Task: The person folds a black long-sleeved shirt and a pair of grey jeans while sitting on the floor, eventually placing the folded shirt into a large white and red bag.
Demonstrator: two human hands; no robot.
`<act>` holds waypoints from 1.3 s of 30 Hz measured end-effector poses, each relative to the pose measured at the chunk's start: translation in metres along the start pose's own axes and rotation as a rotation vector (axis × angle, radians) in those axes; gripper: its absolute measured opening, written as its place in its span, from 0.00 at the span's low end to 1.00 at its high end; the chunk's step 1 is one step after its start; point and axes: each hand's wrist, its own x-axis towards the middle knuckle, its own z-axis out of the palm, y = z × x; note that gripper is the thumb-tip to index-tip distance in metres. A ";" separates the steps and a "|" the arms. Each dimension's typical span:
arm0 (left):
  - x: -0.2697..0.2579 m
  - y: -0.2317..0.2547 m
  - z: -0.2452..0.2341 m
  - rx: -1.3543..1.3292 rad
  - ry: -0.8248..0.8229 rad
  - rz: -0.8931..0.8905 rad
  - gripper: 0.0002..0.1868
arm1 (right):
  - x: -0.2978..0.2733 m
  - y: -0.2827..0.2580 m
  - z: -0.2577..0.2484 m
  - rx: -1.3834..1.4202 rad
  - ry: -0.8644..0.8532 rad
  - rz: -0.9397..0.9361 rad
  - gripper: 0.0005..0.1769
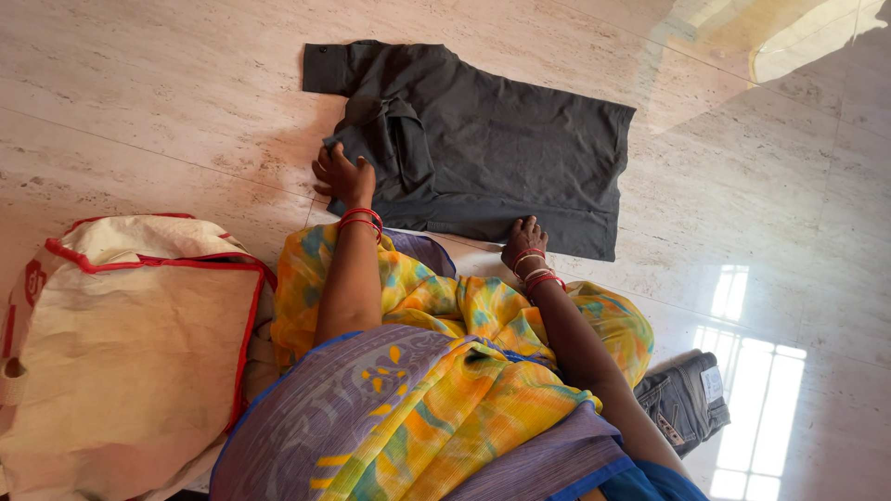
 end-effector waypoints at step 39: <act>-0.074 0.033 -0.057 0.281 -0.044 0.820 0.44 | -0.100 0.145 -0.172 2.054 0.230 -0.456 0.14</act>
